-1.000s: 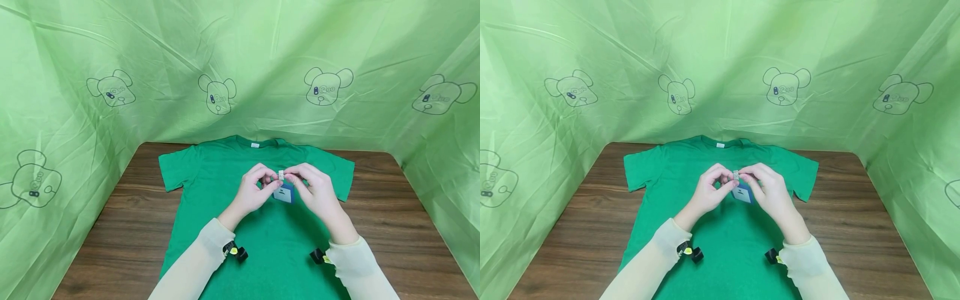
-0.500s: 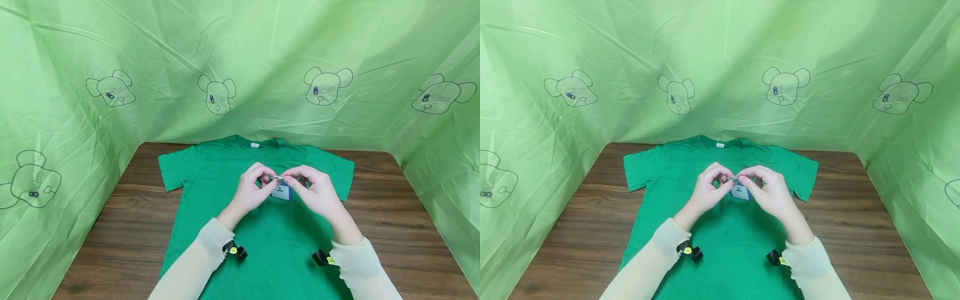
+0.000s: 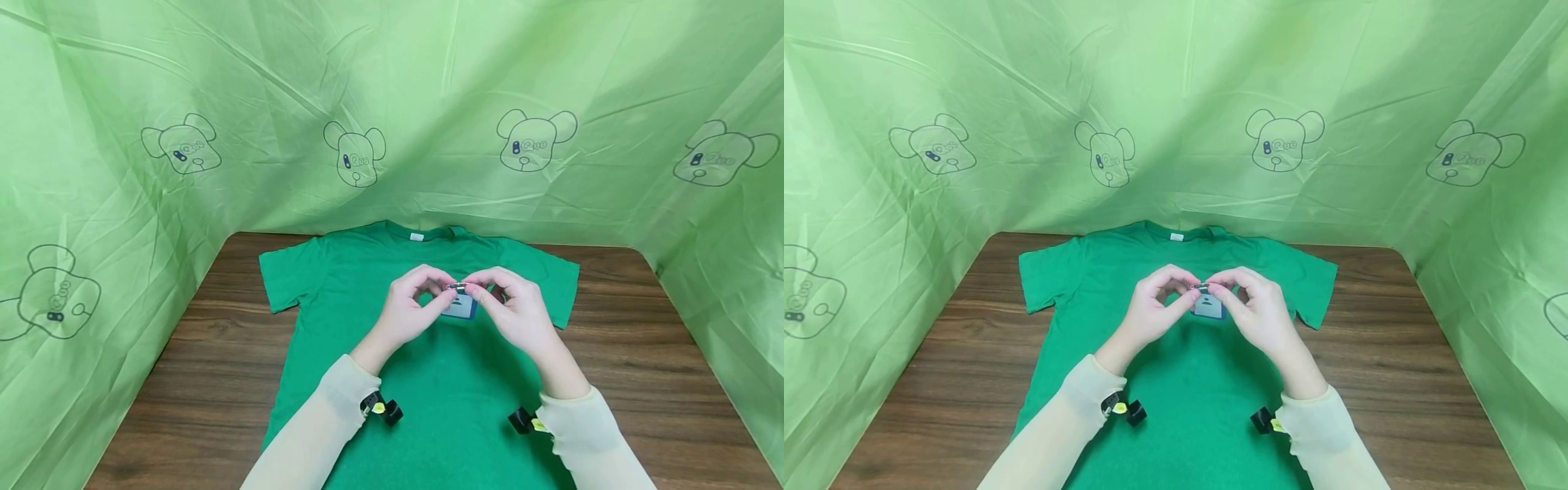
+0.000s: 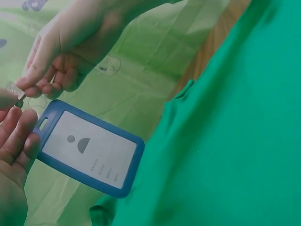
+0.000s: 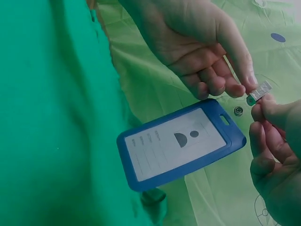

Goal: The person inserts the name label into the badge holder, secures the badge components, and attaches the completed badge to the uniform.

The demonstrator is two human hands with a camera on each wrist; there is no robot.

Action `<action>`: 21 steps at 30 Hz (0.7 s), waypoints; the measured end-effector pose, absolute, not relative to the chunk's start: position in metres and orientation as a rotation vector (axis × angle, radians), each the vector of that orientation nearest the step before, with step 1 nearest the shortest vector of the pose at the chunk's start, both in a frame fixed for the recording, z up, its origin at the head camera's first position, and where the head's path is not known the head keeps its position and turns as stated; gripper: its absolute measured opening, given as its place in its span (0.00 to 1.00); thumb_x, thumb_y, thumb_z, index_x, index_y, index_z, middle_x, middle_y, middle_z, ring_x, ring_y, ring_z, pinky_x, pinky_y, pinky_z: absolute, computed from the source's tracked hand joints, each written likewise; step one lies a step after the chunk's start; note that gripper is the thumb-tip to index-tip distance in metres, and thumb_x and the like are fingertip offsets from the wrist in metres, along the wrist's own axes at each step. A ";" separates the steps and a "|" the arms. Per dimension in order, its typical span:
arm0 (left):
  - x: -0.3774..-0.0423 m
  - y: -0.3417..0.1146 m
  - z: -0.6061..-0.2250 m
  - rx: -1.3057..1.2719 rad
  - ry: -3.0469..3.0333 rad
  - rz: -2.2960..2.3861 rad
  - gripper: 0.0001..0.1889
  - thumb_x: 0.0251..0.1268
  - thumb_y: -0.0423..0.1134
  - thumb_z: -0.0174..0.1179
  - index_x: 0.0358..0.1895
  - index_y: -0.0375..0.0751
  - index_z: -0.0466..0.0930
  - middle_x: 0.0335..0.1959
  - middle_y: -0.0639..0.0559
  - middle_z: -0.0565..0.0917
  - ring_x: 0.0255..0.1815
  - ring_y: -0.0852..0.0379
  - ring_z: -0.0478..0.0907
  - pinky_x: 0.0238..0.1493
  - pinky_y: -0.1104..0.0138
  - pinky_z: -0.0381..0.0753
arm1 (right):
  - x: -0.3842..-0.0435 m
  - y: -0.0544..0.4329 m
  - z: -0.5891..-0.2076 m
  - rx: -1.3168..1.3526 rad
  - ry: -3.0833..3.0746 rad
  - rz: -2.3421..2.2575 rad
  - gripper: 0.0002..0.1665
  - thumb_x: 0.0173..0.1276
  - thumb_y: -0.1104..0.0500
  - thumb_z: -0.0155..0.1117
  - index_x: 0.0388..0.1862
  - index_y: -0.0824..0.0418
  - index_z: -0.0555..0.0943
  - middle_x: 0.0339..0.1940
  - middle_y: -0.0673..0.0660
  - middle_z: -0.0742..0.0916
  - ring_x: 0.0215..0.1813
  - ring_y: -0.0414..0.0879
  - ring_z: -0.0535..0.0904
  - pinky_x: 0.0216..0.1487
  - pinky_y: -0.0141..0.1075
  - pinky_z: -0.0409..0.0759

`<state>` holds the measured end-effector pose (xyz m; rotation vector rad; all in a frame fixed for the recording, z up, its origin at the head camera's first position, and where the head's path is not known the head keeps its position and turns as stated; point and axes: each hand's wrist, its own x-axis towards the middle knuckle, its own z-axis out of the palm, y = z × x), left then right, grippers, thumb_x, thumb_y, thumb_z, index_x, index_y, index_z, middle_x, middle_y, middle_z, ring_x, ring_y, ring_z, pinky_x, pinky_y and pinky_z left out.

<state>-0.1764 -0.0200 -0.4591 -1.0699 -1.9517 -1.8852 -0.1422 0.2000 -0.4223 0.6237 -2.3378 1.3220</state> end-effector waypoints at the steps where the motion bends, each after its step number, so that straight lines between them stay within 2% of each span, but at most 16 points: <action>1: -0.176 -0.020 -0.459 -1.070 -1.945 -1.899 0.08 0.74 0.24 0.68 0.51 0.34 0.86 0.41 0.42 0.86 0.36 0.52 0.87 0.42 0.62 0.89 | -0.142 0.200 -0.423 0.623 -2.335 1.333 0.12 0.73 0.70 0.75 0.48 0.56 0.92 0.41 0.49 0.93 0.30 0.43 0.77 0.31 0.29 0.75; 6: -0.176 -0.020 -0.457 -1.072 -1.901 -1.969 0.07 0.76 0.24 0.66 0.52 0.32 0.85 0.39 0.40 0.88 0.34 0.50 0.89 0.39 0.61 0.90 | -0.143 0.200 -0.425 0.614 -2.323 1.397 0.12 0.72 0.71 0.75 0.47 0.57 0.92 0.41 0.50 0.94 0.37 0.39 0.85 0.38 0.28 0.83; 11: -0.176 -0.020 -0.456 -1.059 -1.870 -2.001 0.06 0.77 0.24 0.65 0.51 0.32 0.86 0.44 0.39 0.89 0.39 0.46 0.90 0.45 0.58 0.92 | -0.141 0.198 -0.423 0.573 -2.314 1.474 0.10 0.71 0.72 0.75 0.48 0.61 0.93 0.42 0.54 0.95 0.39 0.37 0.88 0.40 0.27 0.86; 17: -0.176 -0.019 -0.456 -0.988 -1.852 -2.053 0.07 0.77 0.24 0.65 0.52 0.29 0.87 0.44 0.37 0.91 0.41 0.43 0.91 0.45 0.56 0.93 | -0.140 0.197 -0.421 0.505 -2.292 1.623 0.10 0.70 0.72 0.77 0.48 0.64 0.92 0.41 0.59 0.95 0.33 0.38 0.88 0.37 0.28 0.87; 21: -0.175 -0.018 -0.456 -0.947 -1.827 -2.110 0.06 0.77 0.24 0.65 0.52 0.28 0.86 0.43 0.35 0.91 0.42 0.49 0.92 0.44 0.57 0.93 | -0.141 0.195 -0.423 0.520 -2.241 1.672 0.11 0.70 0.74 0.75 0.49 0.66 0.92 0.42 0.60 0.95 0.33 0.41 0.89 0.37 0.29 0.88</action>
